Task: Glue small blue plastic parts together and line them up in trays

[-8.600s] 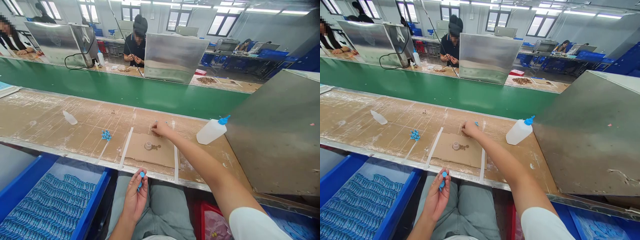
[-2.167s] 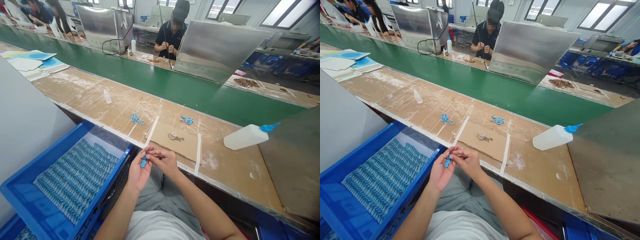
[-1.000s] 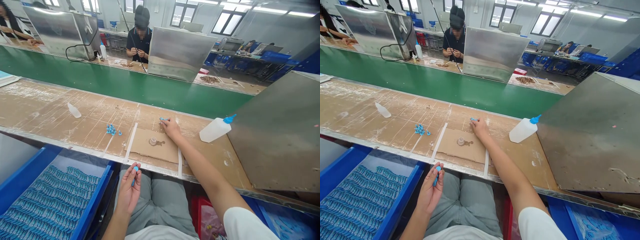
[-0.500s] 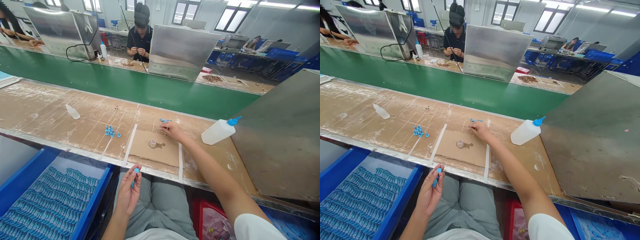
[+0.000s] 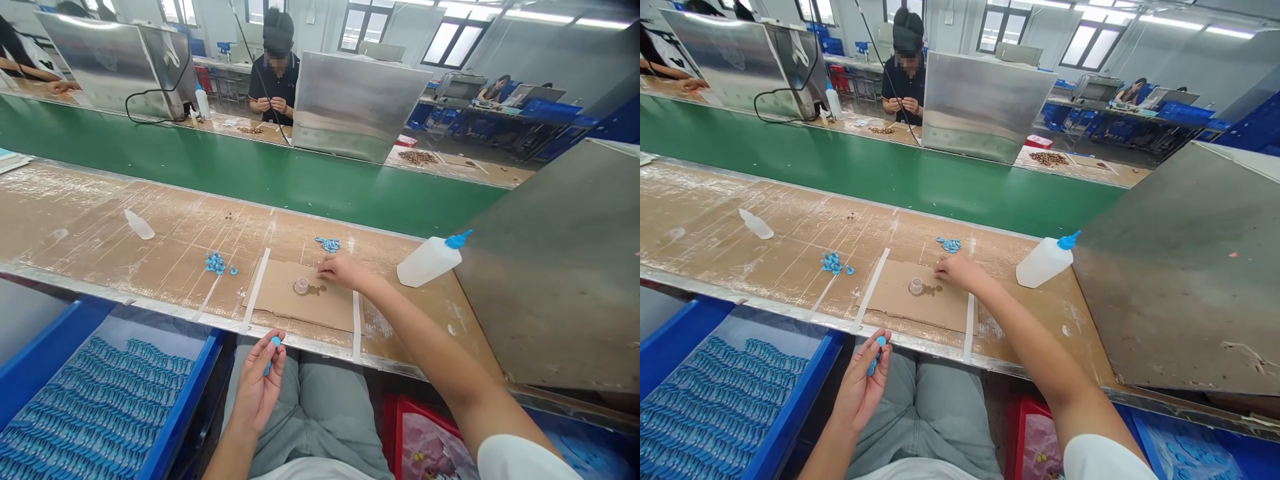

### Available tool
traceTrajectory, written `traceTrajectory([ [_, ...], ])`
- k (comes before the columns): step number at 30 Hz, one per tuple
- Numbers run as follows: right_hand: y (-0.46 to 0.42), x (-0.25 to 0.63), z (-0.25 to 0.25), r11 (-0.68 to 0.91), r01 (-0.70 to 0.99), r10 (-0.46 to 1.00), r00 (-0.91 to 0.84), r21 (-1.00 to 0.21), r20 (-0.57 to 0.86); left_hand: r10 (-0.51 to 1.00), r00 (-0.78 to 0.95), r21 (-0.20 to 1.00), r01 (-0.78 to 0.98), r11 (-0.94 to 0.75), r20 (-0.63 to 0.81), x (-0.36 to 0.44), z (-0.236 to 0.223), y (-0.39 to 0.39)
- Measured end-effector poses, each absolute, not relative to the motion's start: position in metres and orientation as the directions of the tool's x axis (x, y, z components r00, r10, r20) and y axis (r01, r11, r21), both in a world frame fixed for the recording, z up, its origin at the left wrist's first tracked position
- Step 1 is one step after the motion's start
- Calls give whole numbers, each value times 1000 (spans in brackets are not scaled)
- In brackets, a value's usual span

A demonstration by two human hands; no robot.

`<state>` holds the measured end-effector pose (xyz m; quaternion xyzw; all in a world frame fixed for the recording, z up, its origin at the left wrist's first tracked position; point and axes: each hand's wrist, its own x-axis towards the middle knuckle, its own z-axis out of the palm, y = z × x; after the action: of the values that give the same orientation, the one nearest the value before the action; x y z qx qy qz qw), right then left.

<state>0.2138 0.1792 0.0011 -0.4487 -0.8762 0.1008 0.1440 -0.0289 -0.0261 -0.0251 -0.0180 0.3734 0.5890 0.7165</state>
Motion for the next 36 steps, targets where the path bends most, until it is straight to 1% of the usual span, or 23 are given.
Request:
traceTrajectory([
  [2, 178, 213, 1, 640, 711, 760, -640, -291, 110, 831, 27, 423, -851, 310, -556, -28, -25, -26],
  [3, 177, 213, 1, 652, 700, 749, -655, -291, 103, 831, 28, 425, -849, 313, -556, -28, -24, -27],
  [5, 175, 213, 1, 636, 703, 764, -631, -318, 132, 829, 33, 422, -849, 318, -558, -28, -24, -26],
  [7, 171, 212, -3, 591, 712, 802, -568, -380, 183, 824, 35, 415, -851, 321, -565, -27, -24, -26],
  [10, 163, 211, -13, 461, 721, 887, -385, -517, 255, 812, 40, 393, -861, 323, -582, -27, -25, -25],
  [12, 158, 209, -21, 403, 697, 915, -286, -593, 286, 806, 55, 372, -867, 332, -589, -27, -26, -25],
  [15, 151, 206, -28, 408, 626, 911, -232, -664, 341, 801, 71, 351, -874, 337, -594, -27, -27, -25],
  [19, 146, 202, -27, 447, 556, 893, -224, -701, 391, 810, 55, 364, -874, 322, -584, -27, -26, -26],
  [21, 143, 199, -24, 420, 527, 905, -183, -739, 383, 817, 40, 382, -870, 311, -575, -28, -25, -26],
  [24, 134, 191, -17, 275, 433, 955, -20, -858, 297, 824, 23, 395, -870, 295, -566, -29, -25, -26],
  [26, 125, 183, -12, 204, 362, 968, 64, -910, 243, 828, 17, 401, -869, 290, -561, -29, -25, -27],
  [27, 120, 179, -9, 207, 346, 967, 70, -915, 245, 828, 17, 402, -868, 290, -560, -30, -25, -27],
  [29, 112, 173, -3, 280, 363, 951, 23, -889, 309, 829, 17, 403, -868, 290, -559, -30, -26, -27],
  [33, 107, 168, 2, 464, 478, 878, -142, -745, 456, 830, 11, 411, -865, 288, -558, -30, -26, -27],
  [36, 111, 166, 0, 544, 532, 832, -237, -649, 502, 827, 0, 421, -861, 286, -562, -29, -26, -27],
])
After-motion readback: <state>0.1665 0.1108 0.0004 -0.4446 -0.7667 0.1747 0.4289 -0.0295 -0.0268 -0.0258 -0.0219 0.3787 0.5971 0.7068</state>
